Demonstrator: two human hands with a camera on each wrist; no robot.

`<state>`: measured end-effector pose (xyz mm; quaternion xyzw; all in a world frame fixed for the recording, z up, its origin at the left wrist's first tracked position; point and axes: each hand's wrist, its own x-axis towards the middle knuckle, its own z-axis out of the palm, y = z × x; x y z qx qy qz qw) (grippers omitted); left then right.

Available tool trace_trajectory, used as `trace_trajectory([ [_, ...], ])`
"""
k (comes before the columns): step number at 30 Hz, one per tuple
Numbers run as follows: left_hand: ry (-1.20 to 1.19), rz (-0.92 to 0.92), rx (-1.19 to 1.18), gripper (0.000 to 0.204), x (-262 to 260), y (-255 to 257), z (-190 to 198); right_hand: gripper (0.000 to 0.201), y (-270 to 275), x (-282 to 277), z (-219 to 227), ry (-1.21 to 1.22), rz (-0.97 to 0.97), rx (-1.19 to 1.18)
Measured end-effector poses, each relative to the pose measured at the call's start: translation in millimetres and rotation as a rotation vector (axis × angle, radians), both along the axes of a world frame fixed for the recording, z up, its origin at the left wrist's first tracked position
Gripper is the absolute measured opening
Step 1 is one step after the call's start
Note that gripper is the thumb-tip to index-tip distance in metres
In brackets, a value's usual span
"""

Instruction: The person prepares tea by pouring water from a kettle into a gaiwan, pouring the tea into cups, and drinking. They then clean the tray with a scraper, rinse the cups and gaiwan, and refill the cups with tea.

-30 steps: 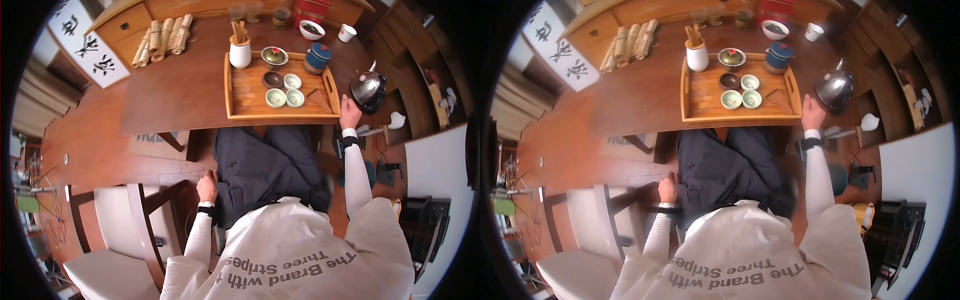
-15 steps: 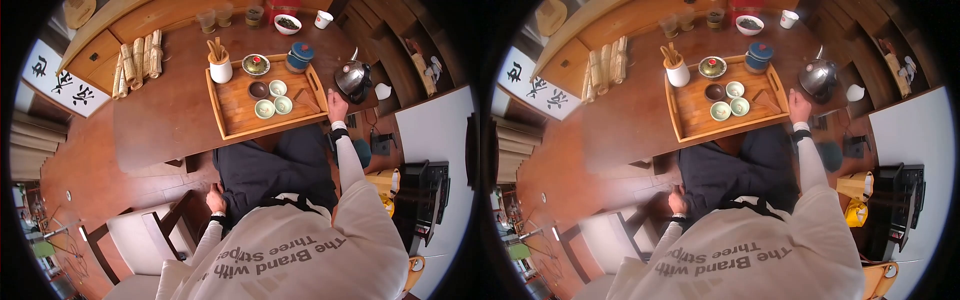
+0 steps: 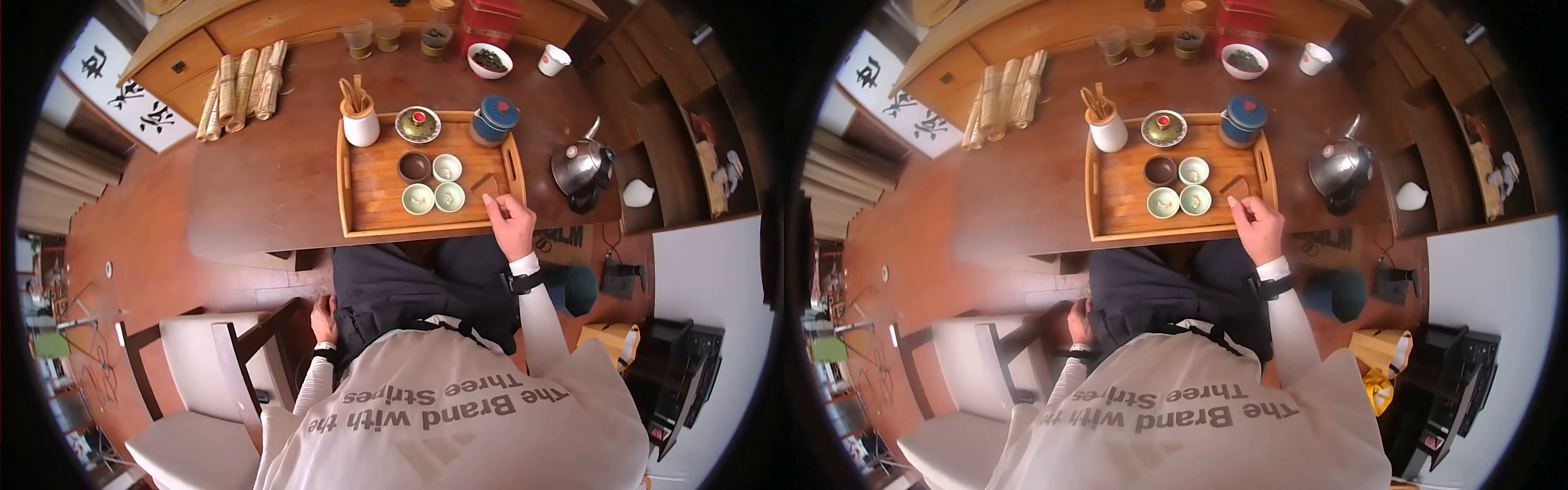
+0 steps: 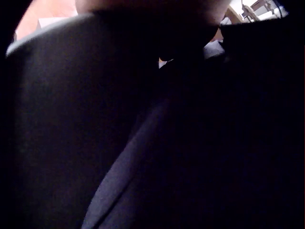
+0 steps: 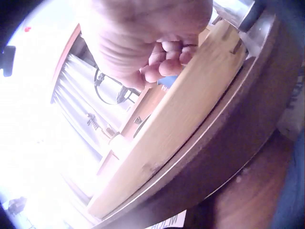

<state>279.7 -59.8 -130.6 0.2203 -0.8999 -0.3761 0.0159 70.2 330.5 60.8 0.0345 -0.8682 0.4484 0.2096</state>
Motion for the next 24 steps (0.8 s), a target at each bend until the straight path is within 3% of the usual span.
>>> trace_trajectory([
  [2, 0.122, 0.008, -0.120, 0.025, -10, 7, 20, 0.025, 0, 0, 0, -0.033, -0.005, -0.025],
  [3, 0.234, -0.011, -0.234, 0.021, -18, 13, 42, 0.025, -1, 1, 0, -0.075, -0.036, -0.044],
  [5, 0.314, -0.025, -0.240, 0.016, -49, 33, 105, 0.024, 0, -2, -11, -0.069, -0.037, -0.090],
  [7, 0.216, -0.263, 0.189, 0.014, -71, 58, 159, 0.023, 3, -6, -14, -0.013, -0.056, -0.053],
  [9, -0.018, -0.433, 0.730, 0.011, -83, 84, 185, 0.023, 1, -9, -12, -0.011, -0.043, -0.079],
  [10, -0.071, -0.484, 0.797, 0.011, -89, 96, 202, 0.022, 0, -6, -11, -0.019, -0.024, -0.102],
  [11, -0.044, -0.499, 0.676, 0.011, -96, 108, 222, 0.022, 0, 0, -4, -0.019, -0.027, -0.104],
  [13, 0.186, -0.295, 0.742, 0.012, -114, 120, 232, 0.022, 1, 22, 24, -0.258, 0.249, -0.190],
  [15, 0.279, -0.073, 0.541, 0.018, -148, 109, 229, 0.021, -1, 47, 53, -0.564, 0.654, -0.318],
  [16, 0.398, -0.053, 0.352, 0.020, -168, 103, 228, 0.020, -5, 61, 59, -0.634, 0.874, -0.387],
  [18, 0.540, -0.167, 0.107, 0.014, -204, 85, 209, 0.021, -23, 72, 74, -0.684, 1.241, -0.412],
  [19, 0.581, -0.264, -0.142, 0.028, -220, 81, 207, 0.022, -33, 75, 80, -0.667, 1.388, -0.365],
  [24, 0.625, -0.427, -0.486, 0.042, -258, 75, 174, 0.023, -79, 83, 71, -0.657, 1.583, -0.398],
])
